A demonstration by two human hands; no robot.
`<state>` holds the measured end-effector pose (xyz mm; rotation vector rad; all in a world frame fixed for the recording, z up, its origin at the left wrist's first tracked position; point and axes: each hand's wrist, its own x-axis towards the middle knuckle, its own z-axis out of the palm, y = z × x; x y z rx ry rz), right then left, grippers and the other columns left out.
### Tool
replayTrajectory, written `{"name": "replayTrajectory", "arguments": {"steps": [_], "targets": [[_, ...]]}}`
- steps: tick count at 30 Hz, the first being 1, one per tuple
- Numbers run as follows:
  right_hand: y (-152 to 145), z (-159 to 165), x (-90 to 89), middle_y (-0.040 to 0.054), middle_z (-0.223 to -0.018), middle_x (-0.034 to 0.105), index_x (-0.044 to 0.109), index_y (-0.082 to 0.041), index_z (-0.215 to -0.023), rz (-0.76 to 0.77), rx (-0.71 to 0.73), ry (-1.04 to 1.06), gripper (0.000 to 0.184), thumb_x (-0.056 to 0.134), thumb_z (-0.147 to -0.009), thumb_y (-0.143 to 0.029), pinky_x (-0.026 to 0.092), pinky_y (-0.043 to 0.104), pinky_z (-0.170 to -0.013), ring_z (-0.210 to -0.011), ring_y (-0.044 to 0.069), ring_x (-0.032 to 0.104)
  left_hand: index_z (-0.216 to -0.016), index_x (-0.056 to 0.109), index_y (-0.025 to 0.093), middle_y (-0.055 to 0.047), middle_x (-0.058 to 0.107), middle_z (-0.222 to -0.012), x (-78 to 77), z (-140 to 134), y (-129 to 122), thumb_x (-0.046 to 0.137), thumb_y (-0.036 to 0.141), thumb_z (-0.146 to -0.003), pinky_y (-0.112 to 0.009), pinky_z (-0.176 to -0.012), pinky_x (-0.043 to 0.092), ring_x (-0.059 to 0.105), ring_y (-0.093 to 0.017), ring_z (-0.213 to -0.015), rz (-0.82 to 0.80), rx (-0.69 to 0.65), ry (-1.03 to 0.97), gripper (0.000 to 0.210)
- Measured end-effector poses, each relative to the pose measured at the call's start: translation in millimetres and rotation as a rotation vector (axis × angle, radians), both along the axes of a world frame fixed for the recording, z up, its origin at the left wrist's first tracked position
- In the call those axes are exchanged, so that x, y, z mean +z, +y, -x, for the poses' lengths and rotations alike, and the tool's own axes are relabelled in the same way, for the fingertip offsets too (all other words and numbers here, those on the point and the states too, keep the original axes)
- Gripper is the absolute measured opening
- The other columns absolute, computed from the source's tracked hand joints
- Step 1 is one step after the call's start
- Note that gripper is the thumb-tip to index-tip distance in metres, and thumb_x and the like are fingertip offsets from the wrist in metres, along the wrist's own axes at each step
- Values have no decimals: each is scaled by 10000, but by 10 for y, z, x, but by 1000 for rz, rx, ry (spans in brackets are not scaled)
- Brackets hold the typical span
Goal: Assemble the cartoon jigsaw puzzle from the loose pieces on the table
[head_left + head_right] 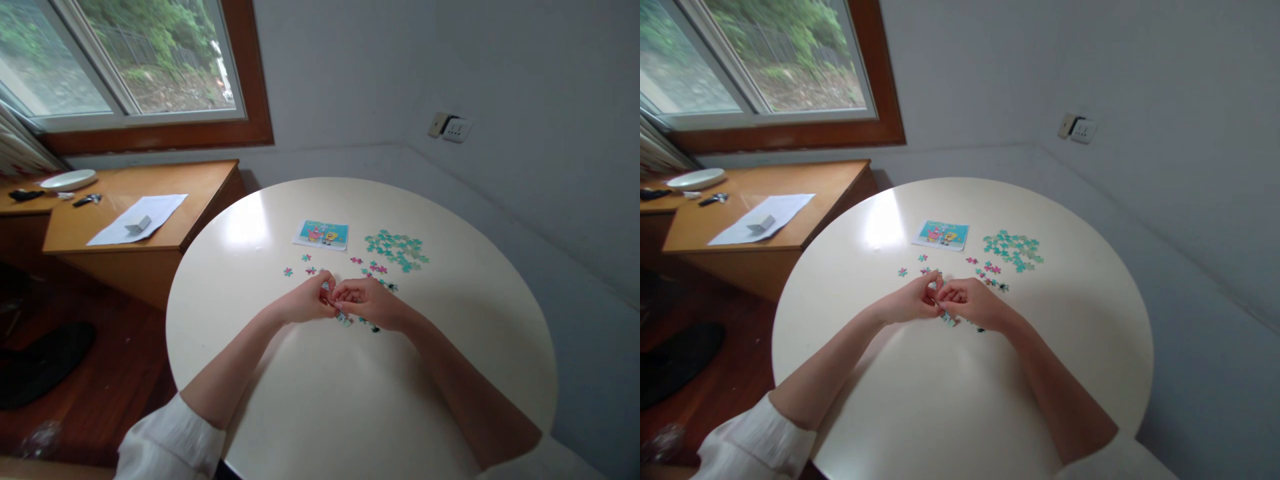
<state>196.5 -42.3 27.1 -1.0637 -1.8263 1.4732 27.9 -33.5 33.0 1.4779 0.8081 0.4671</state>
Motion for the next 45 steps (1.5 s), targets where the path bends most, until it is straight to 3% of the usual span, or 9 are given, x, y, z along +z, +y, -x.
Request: {"name": "replayTrajectory", "arguments": {"steps": [11,22,32,40,45], "targets": [[35,-116,52,5,-583,585,641,-129,-747,-56,52,-142,183,571,-694,-289,369,206,-500,-529,92,506,-772,318,198,78,542,-559,-17,-73,-26,584,143,-594,-143,-430,214,367,-16,-416,86,87,9,325],[58,-223,151,-3,-569,585,677,-139,-711,-113,84,-265,180,563,-669,-272,334,205,-480,-511,87,463,-783,289,204,95,505,-542,-58,-232,-113,563,106,-603,-117,-406,242,353,-15,-402,-35,191,91,342],[101,-265,117,-16,-527,538,651,-126,-685,-107,44,-271,186,561,-662,-287,309,198,-464,-500,83,433,-794,308,206,90,487,-564,-187,-246,-108,538,105,-631,-139,-435,282,382,-32,-438,-190,130,135,299],[98,-252,122,-25,-518,524,622,-125,-672,-75,27,-256,169,544,-643,-272,314,196,-456,-475,76,428,-780,343,193,76,473,-582,-104,-246,-120,531,86,-631,-150,-447,284,380,-41,-464,-254,72,208,263],[104,-263,118,-20,-531,544,631,-131,-662,-131,22,-276,145,522,-636,-224,325,195,-469,-492,82,446,-768,401,180,44,487,-641,-60,-230,-143,531,77,-619,-176,-480,306,418,-69,-534,-341,47,282,223]]}}
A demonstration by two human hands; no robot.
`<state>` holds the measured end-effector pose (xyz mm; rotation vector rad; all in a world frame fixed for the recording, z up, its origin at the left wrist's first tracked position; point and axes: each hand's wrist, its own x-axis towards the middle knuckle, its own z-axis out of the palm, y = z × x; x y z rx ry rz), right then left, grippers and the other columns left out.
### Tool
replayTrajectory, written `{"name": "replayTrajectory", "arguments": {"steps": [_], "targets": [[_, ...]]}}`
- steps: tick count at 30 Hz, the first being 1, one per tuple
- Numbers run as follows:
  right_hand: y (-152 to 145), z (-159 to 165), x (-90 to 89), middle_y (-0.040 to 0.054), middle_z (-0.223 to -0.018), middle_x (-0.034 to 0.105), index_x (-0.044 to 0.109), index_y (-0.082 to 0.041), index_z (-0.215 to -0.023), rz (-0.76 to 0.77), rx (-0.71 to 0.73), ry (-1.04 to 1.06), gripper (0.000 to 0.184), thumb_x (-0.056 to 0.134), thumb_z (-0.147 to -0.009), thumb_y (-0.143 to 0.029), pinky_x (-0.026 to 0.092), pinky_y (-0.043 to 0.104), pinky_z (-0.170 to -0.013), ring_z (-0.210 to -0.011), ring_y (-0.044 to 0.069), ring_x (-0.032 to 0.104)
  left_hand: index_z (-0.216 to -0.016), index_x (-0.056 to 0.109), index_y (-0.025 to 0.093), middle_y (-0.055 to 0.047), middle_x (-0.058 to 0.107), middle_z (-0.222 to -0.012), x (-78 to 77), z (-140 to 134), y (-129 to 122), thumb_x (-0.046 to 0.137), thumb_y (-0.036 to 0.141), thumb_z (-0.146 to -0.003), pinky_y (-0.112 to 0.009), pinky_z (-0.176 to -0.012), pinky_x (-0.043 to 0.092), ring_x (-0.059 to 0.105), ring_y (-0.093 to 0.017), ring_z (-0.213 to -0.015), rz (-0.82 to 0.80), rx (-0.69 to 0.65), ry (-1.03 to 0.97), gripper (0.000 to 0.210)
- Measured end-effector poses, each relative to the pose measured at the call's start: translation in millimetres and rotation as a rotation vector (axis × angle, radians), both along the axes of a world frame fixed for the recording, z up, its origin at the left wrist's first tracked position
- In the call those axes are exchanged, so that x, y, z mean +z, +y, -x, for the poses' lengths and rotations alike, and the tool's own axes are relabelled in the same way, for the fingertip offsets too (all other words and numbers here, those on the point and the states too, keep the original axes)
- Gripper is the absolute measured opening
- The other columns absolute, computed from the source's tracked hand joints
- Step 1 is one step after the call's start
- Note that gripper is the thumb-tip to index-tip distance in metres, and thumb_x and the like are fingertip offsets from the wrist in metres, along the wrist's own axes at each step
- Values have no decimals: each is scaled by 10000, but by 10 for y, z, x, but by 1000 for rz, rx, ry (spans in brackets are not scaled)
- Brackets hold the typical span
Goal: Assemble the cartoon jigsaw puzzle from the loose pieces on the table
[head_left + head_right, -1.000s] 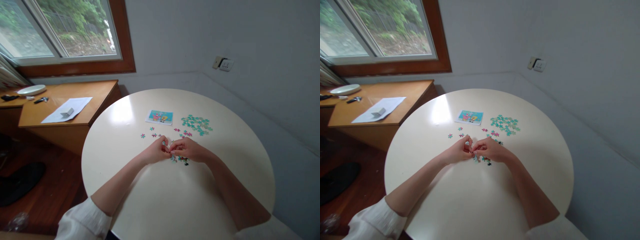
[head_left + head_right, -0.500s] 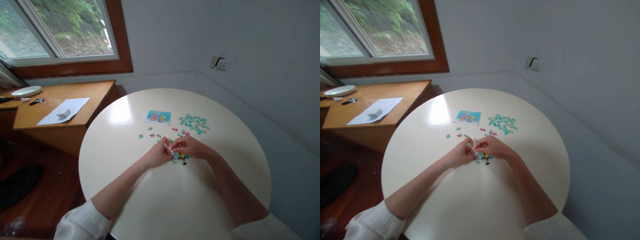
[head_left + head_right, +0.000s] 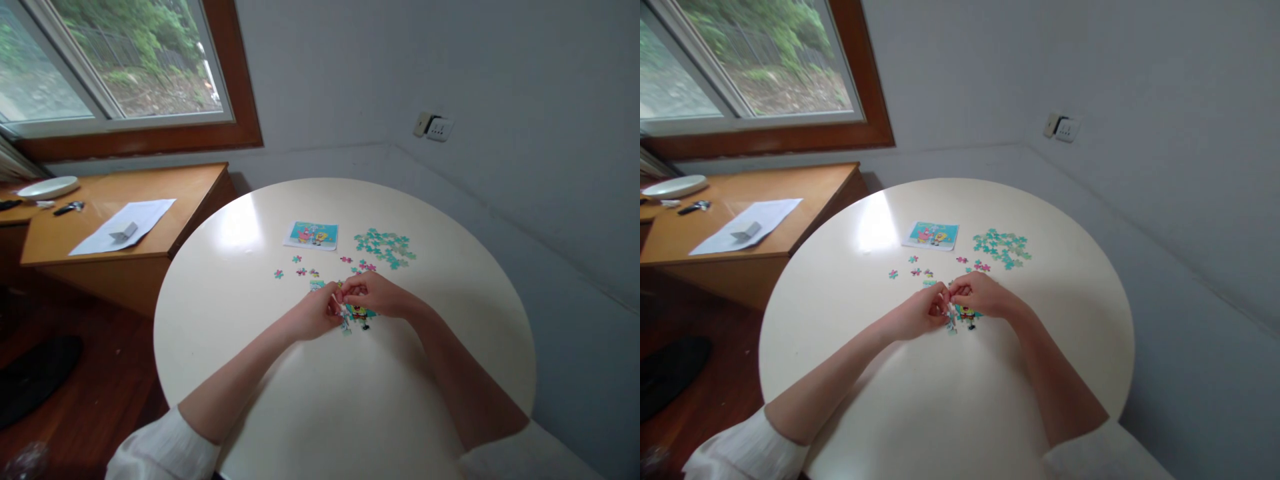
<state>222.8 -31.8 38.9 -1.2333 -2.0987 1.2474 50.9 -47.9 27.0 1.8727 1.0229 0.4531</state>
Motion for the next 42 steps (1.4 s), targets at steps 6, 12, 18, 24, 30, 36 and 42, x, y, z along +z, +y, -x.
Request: {"name": "replayTrajectory", "arguments": {"steps": [6,12,18,24,30,36,42], "targets": [[6,0,-8,-20,-530,545,628,-134,-651,0,-10,7,128,535,-632,-220,343,196,-483,-506,87,462,-712,433,179,56,440,-582,66,-14,-33,515,80,-623,-194,-492,299,402,-84,-532,-89,18,97,156],[3,-8,-30,-17,-516,536,626,-131,-669,27,-25,14,156,550,-650,-266,342,202,-475,-507,94,466,-711,500,174,33,475,-614,101,-16,-55,571,118,-618,-217,-556,352,447,-111,-582,-165,16,170,129],[23,-21,-62,-14,-538,562,630,-141,-675,3,-29,14,143,553,-643,-256,363,209,-489,-519,101,496,-782,563,171,-49,558,-837,134,-19,-85,632,200,-620,-272,-683,408,518,-186,-778,-206,-32,271,179],[12,-25,-29,-8,-550,583,627,-142,-681,47,-20,7,131,539,-627,-224,378,210,-494,-527,107,520,-790,555,179,-44,569,-828,73,-21,-73,597,172,-651,-272,-719,411,537,-185,-794,-242,-51,278,145],[5,-47,4,-11,-571,580,615,-133,-709,68,-5,-7,163,512,-583,-147,393,207,-521,-553,107,529,-780,546,181,-28,561,-778,59,-32,-69,601,175,-655,-252,-675,387,521,-168,-748,-243,-40,260,137],[-11,-64,28,-11,-581,563,613,-128,-705,74,67,-3,161,496,-595,-142,383,203,-525,-556,101,516,-807,525,191,-1,519,-734,46,-31,-78,586,183,-667,-230,-604,358,480,-133,-647,-249,-26,243,152],[5,-89,-4,3,-641,586,614,-128,-724,84,121,-10,171,496,-602,-146,397,207,-558,-589,106,526,-811,523,193,-5,536,-784,30,-45,-91,588,209,-690,-225,-607,371,493,-130,-663,-277,-28,263,138]]}}
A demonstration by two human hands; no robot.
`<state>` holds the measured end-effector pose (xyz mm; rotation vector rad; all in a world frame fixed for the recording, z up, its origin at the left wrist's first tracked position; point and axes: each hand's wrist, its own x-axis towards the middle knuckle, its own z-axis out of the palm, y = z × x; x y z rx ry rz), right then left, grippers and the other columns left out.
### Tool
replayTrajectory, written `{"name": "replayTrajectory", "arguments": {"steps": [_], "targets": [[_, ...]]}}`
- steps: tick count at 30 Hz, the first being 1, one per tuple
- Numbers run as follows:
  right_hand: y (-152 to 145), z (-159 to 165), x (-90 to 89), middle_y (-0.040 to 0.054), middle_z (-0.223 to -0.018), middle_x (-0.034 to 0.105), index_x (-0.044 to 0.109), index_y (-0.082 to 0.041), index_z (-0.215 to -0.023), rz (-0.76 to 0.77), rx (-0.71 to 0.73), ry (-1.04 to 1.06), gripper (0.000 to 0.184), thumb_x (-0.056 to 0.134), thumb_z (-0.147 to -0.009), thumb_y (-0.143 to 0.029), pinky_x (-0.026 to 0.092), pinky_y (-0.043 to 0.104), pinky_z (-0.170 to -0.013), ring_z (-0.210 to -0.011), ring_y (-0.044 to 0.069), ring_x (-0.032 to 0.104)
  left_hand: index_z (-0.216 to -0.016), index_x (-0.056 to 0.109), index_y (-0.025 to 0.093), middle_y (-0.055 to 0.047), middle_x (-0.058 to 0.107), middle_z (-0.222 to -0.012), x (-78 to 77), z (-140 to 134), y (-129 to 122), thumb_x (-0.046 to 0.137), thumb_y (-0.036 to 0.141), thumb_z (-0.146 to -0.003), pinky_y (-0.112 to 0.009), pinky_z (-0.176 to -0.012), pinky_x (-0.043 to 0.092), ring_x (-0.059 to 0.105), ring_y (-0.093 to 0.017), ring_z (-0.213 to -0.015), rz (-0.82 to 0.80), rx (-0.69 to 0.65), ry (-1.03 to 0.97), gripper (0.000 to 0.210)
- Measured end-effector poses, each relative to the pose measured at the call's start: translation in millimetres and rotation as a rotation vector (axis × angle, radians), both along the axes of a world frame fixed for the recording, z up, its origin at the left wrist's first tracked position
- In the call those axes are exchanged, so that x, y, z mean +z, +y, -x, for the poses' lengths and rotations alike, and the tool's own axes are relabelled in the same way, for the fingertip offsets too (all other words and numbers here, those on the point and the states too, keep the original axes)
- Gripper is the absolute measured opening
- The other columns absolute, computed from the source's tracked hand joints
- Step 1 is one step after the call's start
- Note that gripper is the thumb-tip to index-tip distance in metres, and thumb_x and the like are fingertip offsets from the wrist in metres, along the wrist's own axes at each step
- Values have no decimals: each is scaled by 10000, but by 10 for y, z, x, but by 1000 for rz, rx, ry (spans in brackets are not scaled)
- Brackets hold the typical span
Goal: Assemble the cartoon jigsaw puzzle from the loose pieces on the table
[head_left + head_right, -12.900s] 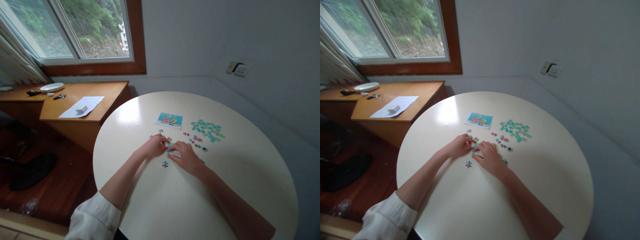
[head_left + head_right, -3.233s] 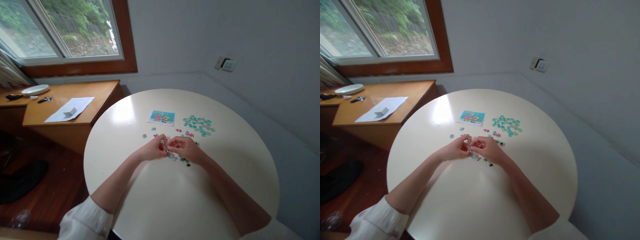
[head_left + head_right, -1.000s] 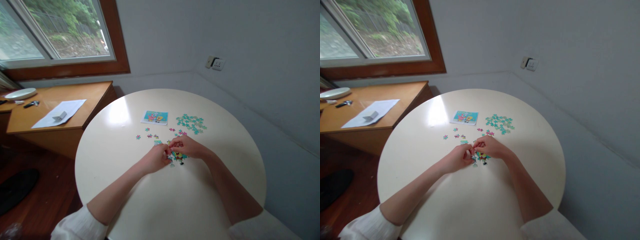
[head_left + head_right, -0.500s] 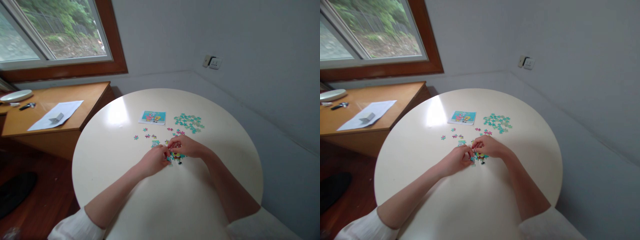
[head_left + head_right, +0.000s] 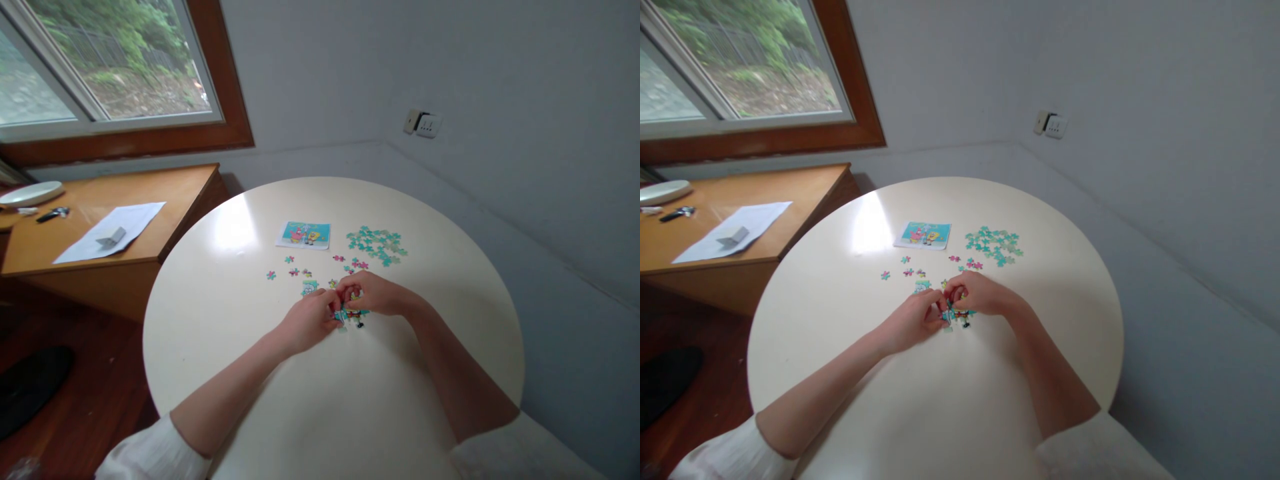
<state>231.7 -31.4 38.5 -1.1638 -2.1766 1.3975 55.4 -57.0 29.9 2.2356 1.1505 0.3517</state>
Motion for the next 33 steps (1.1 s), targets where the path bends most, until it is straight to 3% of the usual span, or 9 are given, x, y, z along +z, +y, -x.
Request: {"name": "replayTrajectory", "arguments": {"steps": [14,25,33], "targets": [[24,18,-70,-7,-614,568,586,-132,-715,-6,-53,-13,173,489,-572,-133,398,202,-532,-581,109,535,-841,637,206,-32,590,-910,-46,6,2,603,224,-713,-251,-749,440,571,-146,-779,-40,-28,6,133],[24,2,-88,-19,-593,564,585,-138,-703,-16,-52,8,156,495,-575,-132,395,197,-522,-560,100,531,-827,668,199,-46,579,-903,-72,33,22,585,195,-721,-234,-685,446,559,-125,-727,-51,-94,-71,135],[62,27,-116,-3,-600,581,574,-139,-658,-66,-191,97,77,541,-597,-172,401,206,-525,-553,100,524,-777,665,162,-33,571,-796,11,92,76,474,53,-701,-207,-634,436,503,-84,-624,-91,-26,-232,233]]}}
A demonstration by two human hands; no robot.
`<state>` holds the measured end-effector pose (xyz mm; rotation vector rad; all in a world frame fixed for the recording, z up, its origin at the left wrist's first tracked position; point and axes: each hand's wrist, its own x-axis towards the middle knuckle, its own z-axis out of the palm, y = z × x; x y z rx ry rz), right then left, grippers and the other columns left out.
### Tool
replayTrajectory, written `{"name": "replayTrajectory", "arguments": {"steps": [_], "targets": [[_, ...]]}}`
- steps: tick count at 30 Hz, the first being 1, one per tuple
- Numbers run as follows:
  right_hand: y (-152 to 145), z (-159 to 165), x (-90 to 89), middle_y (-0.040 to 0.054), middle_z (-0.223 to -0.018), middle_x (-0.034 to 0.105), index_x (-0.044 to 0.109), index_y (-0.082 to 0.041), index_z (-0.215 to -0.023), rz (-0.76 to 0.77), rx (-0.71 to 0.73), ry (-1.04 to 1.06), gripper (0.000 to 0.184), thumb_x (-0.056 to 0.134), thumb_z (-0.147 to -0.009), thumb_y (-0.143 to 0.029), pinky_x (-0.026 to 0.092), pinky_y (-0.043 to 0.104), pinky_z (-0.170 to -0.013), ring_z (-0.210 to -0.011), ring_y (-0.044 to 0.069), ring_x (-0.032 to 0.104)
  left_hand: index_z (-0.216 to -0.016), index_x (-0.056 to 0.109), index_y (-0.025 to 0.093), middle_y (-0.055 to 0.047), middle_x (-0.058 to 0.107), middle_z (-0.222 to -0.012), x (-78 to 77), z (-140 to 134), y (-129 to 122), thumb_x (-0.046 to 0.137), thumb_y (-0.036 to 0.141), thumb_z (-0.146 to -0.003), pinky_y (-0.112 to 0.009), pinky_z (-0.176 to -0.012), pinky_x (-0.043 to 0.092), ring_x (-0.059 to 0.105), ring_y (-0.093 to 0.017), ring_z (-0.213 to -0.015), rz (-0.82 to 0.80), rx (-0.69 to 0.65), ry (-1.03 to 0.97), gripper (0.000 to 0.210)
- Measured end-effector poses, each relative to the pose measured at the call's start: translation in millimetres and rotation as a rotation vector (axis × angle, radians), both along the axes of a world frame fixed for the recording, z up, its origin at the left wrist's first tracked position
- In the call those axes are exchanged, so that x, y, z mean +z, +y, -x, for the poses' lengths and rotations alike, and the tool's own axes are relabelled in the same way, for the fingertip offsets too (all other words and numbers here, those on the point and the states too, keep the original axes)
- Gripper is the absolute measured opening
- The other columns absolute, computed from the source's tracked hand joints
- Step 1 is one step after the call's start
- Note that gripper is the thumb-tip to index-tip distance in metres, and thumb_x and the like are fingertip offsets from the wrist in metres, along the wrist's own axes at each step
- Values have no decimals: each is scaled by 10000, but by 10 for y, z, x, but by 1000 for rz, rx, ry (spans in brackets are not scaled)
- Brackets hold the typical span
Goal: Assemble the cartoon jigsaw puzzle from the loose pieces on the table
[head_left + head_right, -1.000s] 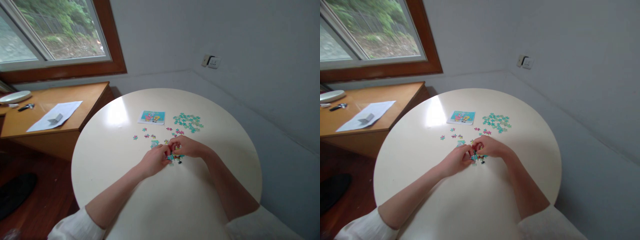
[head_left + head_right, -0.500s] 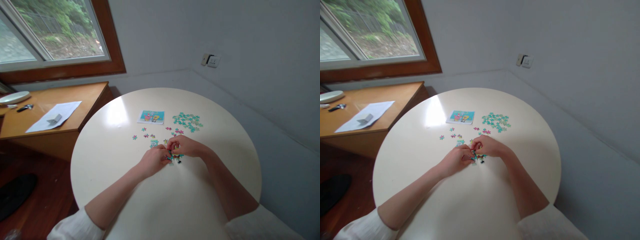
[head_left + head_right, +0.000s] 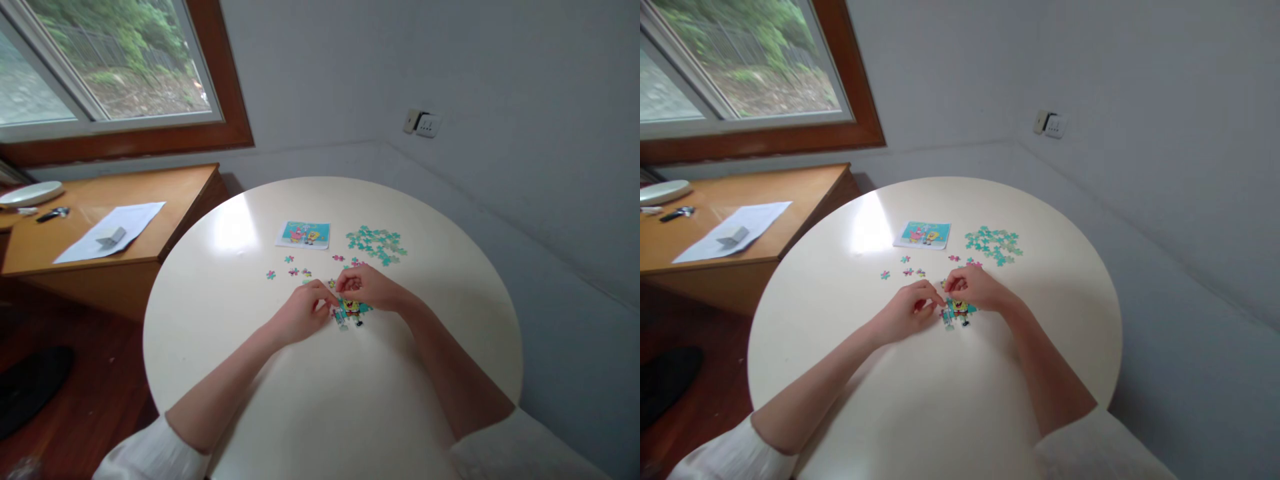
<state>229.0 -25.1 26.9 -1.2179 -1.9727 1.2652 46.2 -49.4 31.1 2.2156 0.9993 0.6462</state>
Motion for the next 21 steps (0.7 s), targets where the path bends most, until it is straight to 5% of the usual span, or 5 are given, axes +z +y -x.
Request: {"name": "replayTrajectory", "arguments": {"steps": [11,21], "targets": [[14,10,-38,-7,-577,557,574,-141,-627,-156,-104,-7,57,526,-612,-169,384,201,-516,-540,91,487,-887,685,195,-62,579,-975,128,85,-25,416,13,-733,-253,-826,436,559,-134,-877,-123,-348,145,360],[17,6,-49,6,-617,583,584,-146,-643,-195,-111,-30,67,521,-629,-164,393,210,-544,-566,100,503,-861,688,194,-69,591,-947,132,69,-31,418,49,-758,-258,-818,452,572,-137,-849,-73,-359,151,323]]}}
